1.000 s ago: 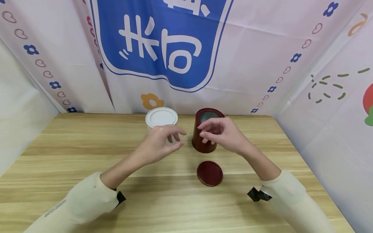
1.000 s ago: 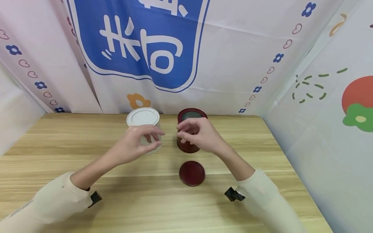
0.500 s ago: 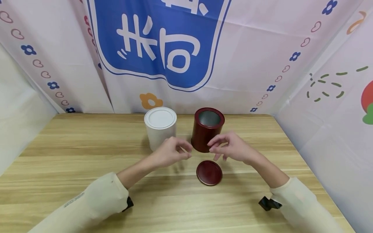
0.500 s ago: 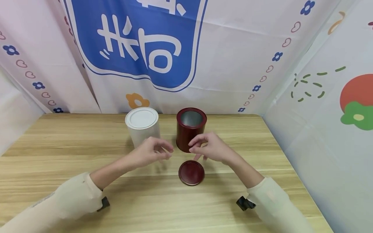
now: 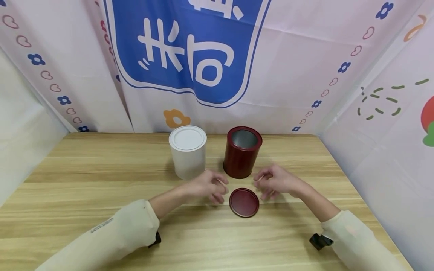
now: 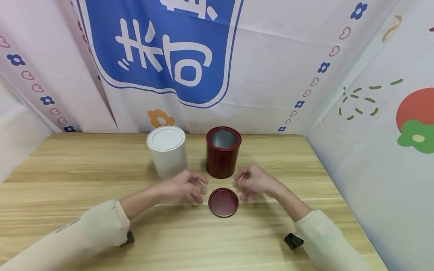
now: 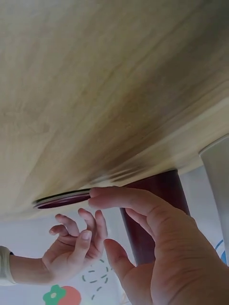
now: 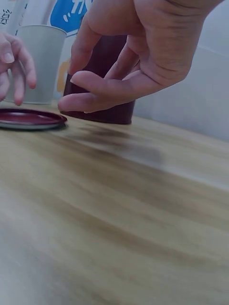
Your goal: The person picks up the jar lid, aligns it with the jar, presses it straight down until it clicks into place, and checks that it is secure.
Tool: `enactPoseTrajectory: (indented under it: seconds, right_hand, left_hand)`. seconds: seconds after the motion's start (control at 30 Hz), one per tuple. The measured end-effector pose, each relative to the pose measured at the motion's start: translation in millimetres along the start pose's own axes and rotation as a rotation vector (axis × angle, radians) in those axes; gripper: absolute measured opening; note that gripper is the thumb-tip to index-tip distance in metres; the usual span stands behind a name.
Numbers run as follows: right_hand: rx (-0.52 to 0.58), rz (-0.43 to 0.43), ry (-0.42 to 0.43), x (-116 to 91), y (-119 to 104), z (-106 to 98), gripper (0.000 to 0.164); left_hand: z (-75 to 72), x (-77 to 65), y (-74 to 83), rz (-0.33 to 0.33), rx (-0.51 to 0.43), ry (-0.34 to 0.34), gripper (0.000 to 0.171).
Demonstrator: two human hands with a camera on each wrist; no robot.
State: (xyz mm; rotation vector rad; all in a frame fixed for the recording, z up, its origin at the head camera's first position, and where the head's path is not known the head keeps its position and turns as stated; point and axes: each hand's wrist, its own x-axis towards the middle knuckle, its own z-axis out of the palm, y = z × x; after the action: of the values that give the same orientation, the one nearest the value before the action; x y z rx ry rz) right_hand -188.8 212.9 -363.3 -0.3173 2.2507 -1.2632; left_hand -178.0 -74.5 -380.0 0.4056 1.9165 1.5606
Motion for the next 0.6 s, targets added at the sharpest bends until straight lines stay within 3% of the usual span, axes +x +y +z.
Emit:
enactPoseTrajectory:
  seconds: [0.33, 0.6]
  right_hand:
    - [0.063, 0.038, -0.049, 0.1, 12.2, -1.8, 0.032]
    - [0.137, 0.041, -0.063, 2.1, 16.3, -0.1, 0.036]
  left_hand:
    - [7.3, 0.2, 5.6, -0.131, -0.074, -0.007, 0.043]
    - [9.6, 2.7, 3.2, -0.141, -0.124, -0.002, 0.045]
